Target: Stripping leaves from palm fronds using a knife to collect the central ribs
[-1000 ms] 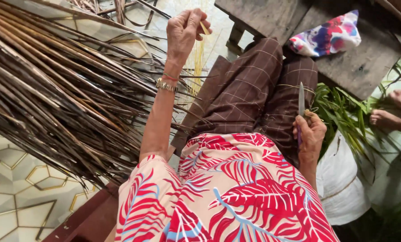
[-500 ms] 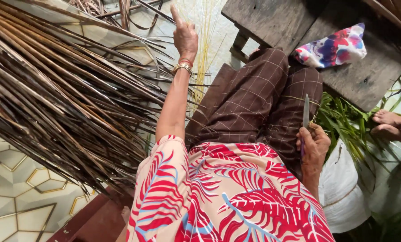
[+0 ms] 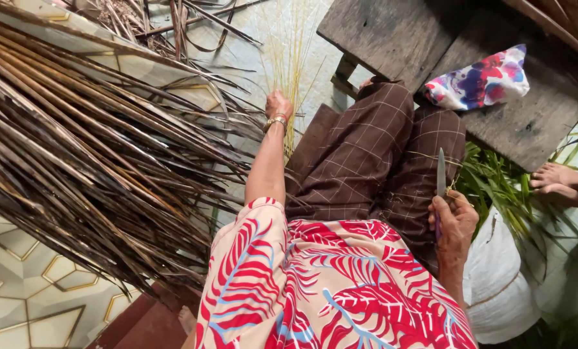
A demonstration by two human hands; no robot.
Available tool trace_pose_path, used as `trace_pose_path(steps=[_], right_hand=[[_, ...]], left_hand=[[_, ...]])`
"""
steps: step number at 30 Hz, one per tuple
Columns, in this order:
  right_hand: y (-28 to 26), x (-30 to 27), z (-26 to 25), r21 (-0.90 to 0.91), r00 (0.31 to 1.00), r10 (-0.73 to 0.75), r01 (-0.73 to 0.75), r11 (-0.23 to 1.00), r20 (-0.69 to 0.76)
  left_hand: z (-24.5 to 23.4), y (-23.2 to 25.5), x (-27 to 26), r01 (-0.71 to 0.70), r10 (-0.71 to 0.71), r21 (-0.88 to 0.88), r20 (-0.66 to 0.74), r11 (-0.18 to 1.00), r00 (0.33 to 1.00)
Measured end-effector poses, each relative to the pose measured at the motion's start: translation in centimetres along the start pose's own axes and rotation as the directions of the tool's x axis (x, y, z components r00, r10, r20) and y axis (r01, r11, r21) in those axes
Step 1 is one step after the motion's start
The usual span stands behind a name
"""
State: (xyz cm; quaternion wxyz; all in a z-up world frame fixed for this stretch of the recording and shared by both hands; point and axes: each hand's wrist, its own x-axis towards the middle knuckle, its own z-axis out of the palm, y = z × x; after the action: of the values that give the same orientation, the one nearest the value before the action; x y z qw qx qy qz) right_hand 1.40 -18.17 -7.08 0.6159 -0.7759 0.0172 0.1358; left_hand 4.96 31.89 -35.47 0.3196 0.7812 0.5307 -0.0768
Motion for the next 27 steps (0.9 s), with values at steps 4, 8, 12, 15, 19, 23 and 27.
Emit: trace_pose_path(steps=[4, 8, 12, 15, 19, 23, 27], right_hand=[[-0.6, -0.1, 0.4, 0.021, 1.000, 0.014, -0.014, 1.000, -0.005], [-1.0, -0.1, 0.6, 0.060, 0.999, 0.036, -0.035, 0.998, -0.012], [-0.2, 0.0, 0.3, 0.098, 0.996, 0.088, -0.084, 0.992, -0.028], [-0.8, 0.6, -0.2, 0.173, 0.989, 0.142, -0.134, 0.976, -0.032], [3.0, 3.0, -3.6, 0.192, 0.972, 0.171, -0.139, 0.971, -0.161], [10.7, 4.4, -6.5, 0.098, 0.969, 0.175, -0.160, 0.982, -0.173], [12.0, 4.5, -8.2, 0.152, 0.955, 0.285, -0.272, 0.950, -0.075]], left_hand=[[-0.7, 0.9, -1.2, 0.038, -0.043, 0.074, 0.068, 0.997, 0.997], [-1.3, 2.1, -2.1, 0.006, -0.008, 0.034, 0.045, 0.999, 0.999], [1.3, 3.8, -2.7, -0.210, 0.218, 0.111, -0.064, 0.971, 0.974], [-0.8, 7.9, -3.3, -0.400, 0.374, 0.069, 0.240, 0.914, 0.896], [-9.3, 16.8, -16.0, -0.483, 0.434, 0.040, 0.379, 0.875, 0.818], [-11.0, 21.2, -24.4, -0.505, 0.493, -0.084, 0.403, 0.859, 0.771], [-5.4, 20.7, -26.5, -0.669, 0.663, -0.025, 0.164, 0.743, 0.730]])
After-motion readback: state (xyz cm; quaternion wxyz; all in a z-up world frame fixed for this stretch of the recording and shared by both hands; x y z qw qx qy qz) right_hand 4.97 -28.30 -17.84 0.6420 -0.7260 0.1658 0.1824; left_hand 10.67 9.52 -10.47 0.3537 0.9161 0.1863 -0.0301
